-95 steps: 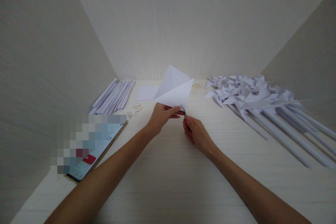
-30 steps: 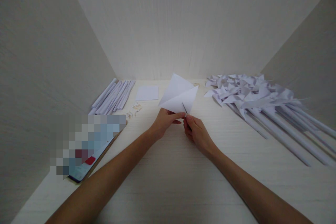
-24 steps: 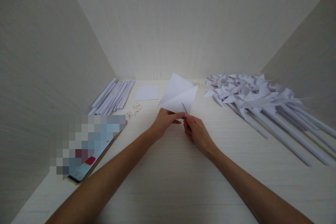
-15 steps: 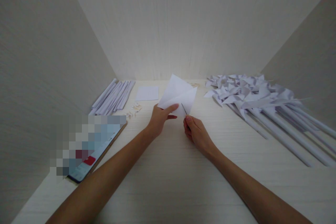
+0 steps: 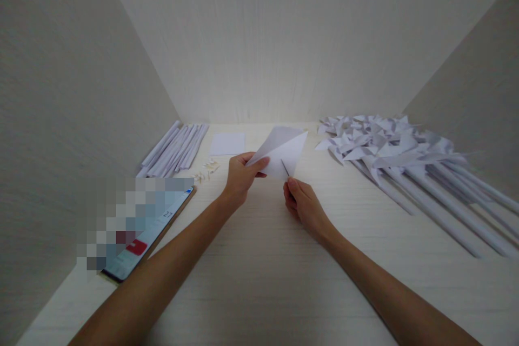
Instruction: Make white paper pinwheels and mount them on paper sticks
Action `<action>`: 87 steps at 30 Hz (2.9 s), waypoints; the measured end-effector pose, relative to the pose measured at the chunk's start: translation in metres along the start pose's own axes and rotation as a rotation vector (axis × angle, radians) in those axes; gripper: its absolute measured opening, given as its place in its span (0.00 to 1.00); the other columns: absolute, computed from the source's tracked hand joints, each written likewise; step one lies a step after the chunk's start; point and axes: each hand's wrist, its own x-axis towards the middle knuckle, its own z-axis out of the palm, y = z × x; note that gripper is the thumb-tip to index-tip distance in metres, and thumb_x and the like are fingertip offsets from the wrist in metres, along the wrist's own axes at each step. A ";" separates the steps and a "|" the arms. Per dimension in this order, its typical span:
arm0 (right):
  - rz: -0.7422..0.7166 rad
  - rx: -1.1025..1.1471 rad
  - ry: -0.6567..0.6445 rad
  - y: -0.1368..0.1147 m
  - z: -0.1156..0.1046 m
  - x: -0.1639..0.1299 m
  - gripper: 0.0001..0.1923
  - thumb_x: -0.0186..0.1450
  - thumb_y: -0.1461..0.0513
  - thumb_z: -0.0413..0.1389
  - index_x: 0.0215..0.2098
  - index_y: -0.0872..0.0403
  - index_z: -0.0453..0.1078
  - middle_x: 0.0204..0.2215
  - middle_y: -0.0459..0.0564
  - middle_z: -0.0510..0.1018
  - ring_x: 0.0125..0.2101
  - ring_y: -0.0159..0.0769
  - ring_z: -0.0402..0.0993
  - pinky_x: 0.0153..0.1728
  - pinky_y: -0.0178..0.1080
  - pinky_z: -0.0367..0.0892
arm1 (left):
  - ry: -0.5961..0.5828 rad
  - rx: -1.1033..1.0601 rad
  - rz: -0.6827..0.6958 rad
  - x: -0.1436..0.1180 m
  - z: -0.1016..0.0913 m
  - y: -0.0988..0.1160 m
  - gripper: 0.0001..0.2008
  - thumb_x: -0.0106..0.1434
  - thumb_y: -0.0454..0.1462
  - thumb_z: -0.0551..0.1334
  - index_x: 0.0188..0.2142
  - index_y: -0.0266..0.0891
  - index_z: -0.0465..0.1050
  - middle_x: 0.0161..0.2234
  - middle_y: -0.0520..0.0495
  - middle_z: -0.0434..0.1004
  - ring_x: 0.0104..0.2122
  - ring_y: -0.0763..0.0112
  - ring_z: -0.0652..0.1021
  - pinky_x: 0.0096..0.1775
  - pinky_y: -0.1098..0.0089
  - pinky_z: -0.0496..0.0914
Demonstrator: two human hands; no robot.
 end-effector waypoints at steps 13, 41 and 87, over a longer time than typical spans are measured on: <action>0.115 0.211 -0.072 -0.008 0.001 0.000 0.19 0.61 0.51 0.45 0.17 0.52 0.53 0.09 0.36 0.49 0.09 0.22 0.41 0.10 0.30 0.38 | -0.031 -0.117 -0.072 0.002 -0.002 -0.002 0.13 0.37 0.38 0.68 0.23 0.33 0.72 0.23 0.49 0.73 0.24 0.76 0.72 0.23 0.77 0.66; 0.210 0.261 -0.016 -0.012 0.003 0.000 0.17 0.61 0.56 0.45 0.16 0.53 0.53 0.08 0.35 0.49 0.09 0.21 0.41 0.09 0.28 0.37 | -0.113 -0.014 -0.031 -0.002 0.001 -0.002 0.09 0.40 0.36 0.67 0.21 0.31 0.72 0.19 0.50 0.73 0.18 0.79 0.71 0.19 0.79 0.65; 0.117 0.125 0.005 -0.011 0.003 -0.001 0.14 0.60 0.56 0.44 0.18 0.52 0.53 0.10 0.37 0.49 0.10 0.24 0.43 0.11 0.31 0.40 | -0.071 -0.058 -0.106 -0.003 0.002 -0.002 0.12 0.39 0.37 0.67 0.24 0.31 0.72 0.23 0.49 0.74 0.21 0.78 0.71 0.22 0.76 0.66</action>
